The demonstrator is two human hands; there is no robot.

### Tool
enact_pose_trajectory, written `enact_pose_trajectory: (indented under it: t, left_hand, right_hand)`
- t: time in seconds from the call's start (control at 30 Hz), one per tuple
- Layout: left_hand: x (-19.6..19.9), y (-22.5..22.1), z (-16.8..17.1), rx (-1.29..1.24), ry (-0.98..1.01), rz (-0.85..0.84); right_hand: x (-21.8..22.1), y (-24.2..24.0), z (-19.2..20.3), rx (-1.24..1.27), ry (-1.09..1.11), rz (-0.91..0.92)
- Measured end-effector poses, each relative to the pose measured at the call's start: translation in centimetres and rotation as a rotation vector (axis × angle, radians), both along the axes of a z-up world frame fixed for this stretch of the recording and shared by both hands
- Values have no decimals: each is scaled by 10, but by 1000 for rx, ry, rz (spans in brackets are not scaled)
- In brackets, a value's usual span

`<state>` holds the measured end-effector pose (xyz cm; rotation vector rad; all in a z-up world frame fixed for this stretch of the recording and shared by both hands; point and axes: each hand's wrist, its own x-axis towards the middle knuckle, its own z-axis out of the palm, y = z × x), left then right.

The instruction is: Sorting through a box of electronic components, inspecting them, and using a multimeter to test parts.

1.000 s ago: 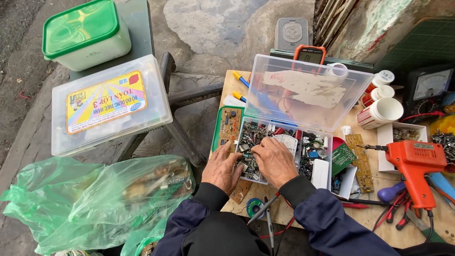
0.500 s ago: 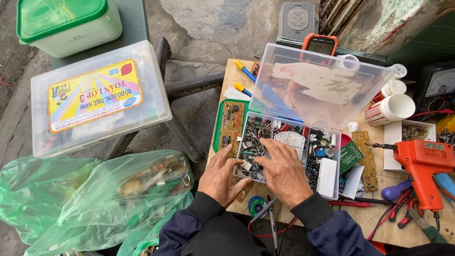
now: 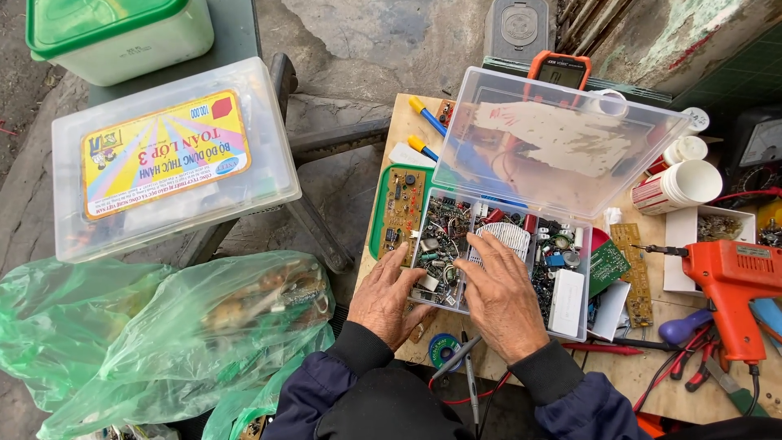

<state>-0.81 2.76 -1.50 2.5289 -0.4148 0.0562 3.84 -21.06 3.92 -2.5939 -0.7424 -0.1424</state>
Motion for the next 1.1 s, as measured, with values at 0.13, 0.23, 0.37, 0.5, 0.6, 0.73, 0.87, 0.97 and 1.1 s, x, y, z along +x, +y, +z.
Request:
enact_pose_trajectory:
  t: [0.13, 0.23, 0.37, 0.5, 0.6, 0.73, 0.87, 0.97, 1.1]
  left_hand:
    - [2, -2, 0, -29, -4, -1]
    - [2, -3, 3, -70, 7, -6]
    - [-1, -3, 14, -142, -14, -27]
    - [-8, -1, 12, -190, -71, -29]
    - [-9, 2, 13, -199, -116, -18]
    - [-10, 2, 13, -196, -122, -7]
    - [-11, -3, 31, -263, -43, 22]
    - [-5, -7, 39, -303, -54, 39]
    - [14, -4, 15, -123, -167, 32]
  right_hand:
    - [-8, -4, 12, 74, 17, -19]
    - [-11, -4, 13, 118, 12, -18]
    - [-11, -3, 12, 136, 32, -27]
    - [-7, -1, 13, 152, 54, -31]
    - [-6, 1, 11, 157, 54, -29]
    - [-5, 3, 12, 155, 68, -33]
    - [-4, 2, 19, 178, 85, -62]
    - [-5, -3, 22, 204, 110, -109]
    - [-12, -10, 20, 218, 164, -147]
